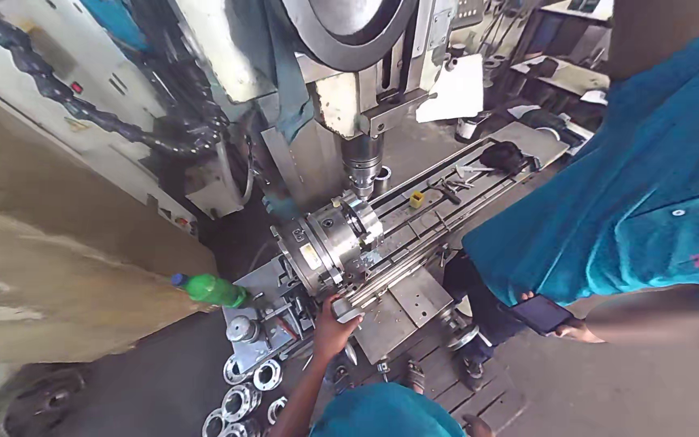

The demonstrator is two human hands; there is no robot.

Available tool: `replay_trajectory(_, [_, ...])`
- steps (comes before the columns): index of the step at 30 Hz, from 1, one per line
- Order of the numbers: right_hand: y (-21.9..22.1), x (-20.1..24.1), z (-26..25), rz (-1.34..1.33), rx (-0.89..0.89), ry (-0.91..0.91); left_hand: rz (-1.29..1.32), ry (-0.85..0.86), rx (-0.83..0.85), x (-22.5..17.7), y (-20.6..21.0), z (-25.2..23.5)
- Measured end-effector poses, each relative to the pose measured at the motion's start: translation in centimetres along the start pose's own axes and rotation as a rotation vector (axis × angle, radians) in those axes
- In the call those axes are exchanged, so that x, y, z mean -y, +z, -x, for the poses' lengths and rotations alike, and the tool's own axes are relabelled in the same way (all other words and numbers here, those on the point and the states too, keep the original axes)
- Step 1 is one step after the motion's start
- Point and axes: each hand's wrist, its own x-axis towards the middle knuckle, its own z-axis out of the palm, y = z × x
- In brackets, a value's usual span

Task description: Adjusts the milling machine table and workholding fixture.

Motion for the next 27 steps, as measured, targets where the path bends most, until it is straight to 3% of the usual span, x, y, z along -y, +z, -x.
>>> replay_trajectory(5, [3.5,3.4,-2.4,0.080,0.018,-0.180,-0.004,-0.012,0.009,0.0,0.0,0.0])
replay_trajectory(16, [5.9,7.4,-4.1,0.331,0.162,-0.304,-0.011,-0.031,0.009,0.0,0.0,0.0])
replay_trajectory(27, [5.3,7.3,-4.7,0.346,0.181,-0.261,-0.016,-0.046,0.011,0.0,0.1,0.0])
